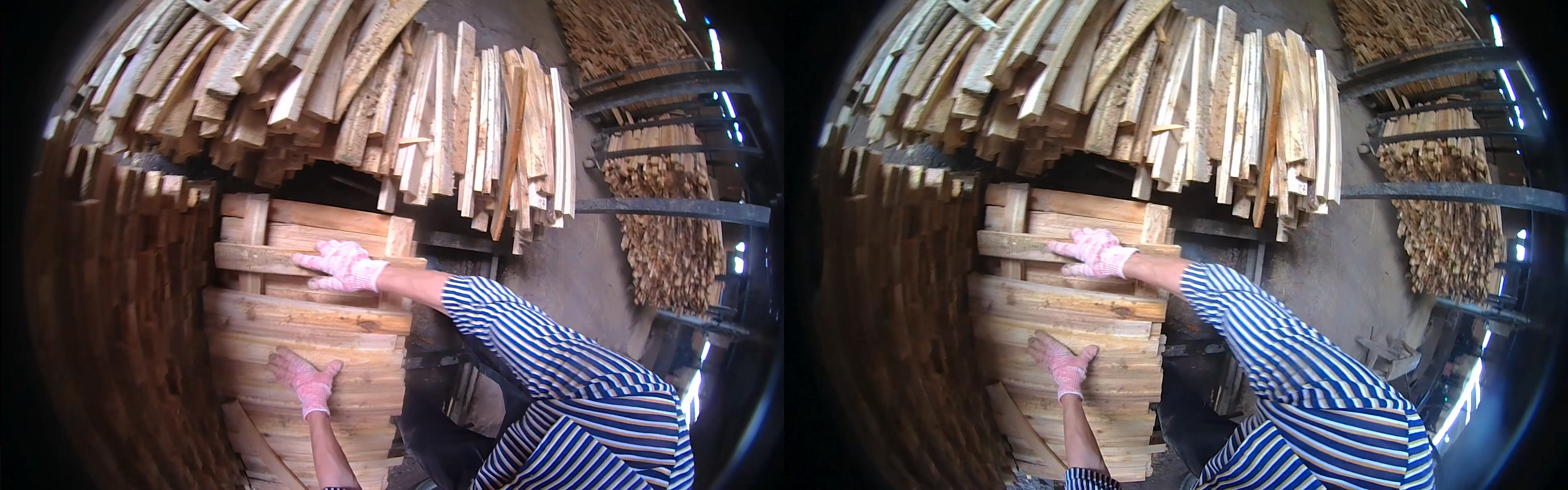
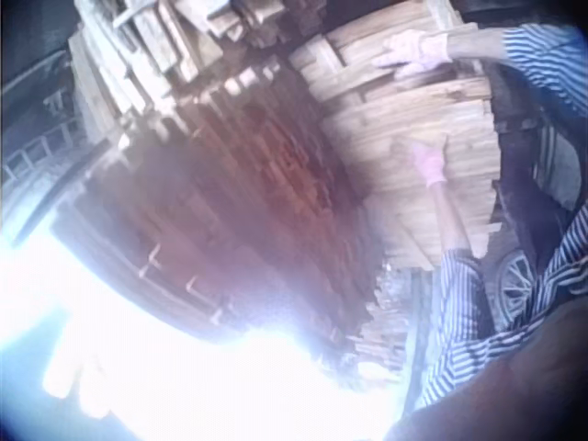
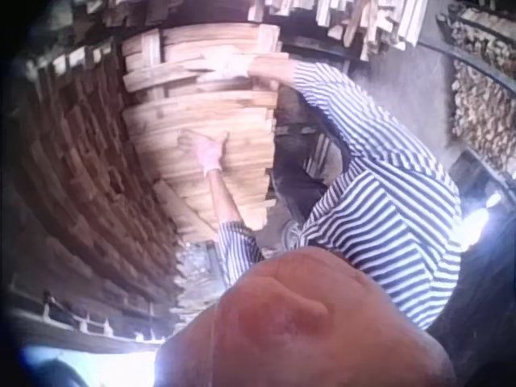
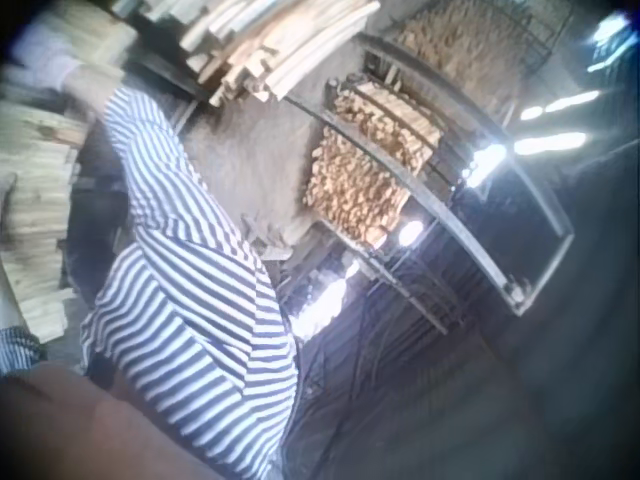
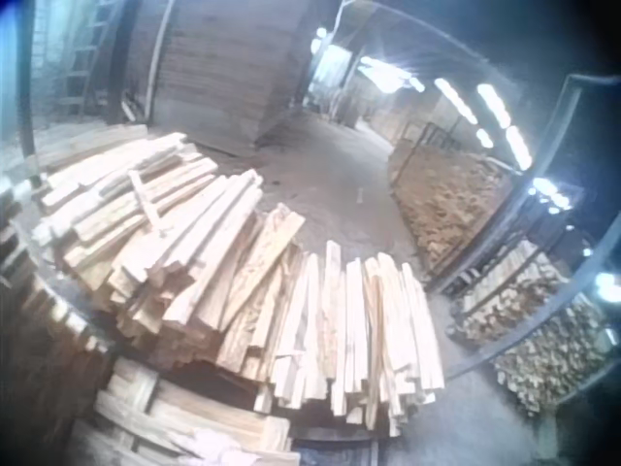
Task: The person repeatedly picks up small wooden planks from a pile and stacks them neatly on a growing pile. The person wears pink gloves and handles the planks one by one or in small groups, aligning them as they stack.
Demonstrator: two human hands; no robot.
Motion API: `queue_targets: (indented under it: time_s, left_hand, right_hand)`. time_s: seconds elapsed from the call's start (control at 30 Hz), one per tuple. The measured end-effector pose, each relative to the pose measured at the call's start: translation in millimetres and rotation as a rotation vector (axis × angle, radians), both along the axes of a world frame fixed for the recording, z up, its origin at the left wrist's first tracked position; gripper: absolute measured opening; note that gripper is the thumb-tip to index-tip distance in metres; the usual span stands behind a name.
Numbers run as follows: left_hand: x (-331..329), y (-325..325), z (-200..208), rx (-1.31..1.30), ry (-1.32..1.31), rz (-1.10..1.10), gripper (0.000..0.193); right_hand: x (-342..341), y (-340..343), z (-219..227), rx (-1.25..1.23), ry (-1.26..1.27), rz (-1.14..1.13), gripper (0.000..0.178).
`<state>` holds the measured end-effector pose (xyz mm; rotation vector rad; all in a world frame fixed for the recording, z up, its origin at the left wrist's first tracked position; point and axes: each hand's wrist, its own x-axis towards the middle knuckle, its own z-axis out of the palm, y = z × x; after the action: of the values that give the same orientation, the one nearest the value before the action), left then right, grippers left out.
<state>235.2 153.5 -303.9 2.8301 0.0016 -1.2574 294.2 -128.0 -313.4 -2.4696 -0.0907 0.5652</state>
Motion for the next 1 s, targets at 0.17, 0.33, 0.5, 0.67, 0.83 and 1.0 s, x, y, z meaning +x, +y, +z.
queue_targets:
  time_s: [0.17,0.33,0.5,0.67,0.83,1.0]
  left_hand:
    - [-11,15,-27,0.055,-0.071,-0.08,0.16]
    - [-12,-13,-27,-0.013,-0.335,0.261,0.117]
    - [19,-213,24,-0.662,-0.05,0.876,0.063]
    - [50,-326,-57,-1.156,0.358,0.96,0.04]
    - [65,-387,-56,-1.213,0.639,1.228,0.067]
    - [51,-392,-13,-0.959,0.679,1.211,0.067]
  right_hand:
    - [-15,45,-6,0.13,0.194,0.076,0.092]
    - [-43,38,-27,0.137,-0.139,-0.233,0.082]
    - [-88,-106,-1,-0.001,-0.306,-1.284,0.071]
    - [-57,-207,8,-0.058,0.064,-1.449,0.087]
    - [-30,-219,18,0.097,0.384,-1.48,0.103]
    - [-55,-264,68,0.328,0.536,-1.43,0.116]
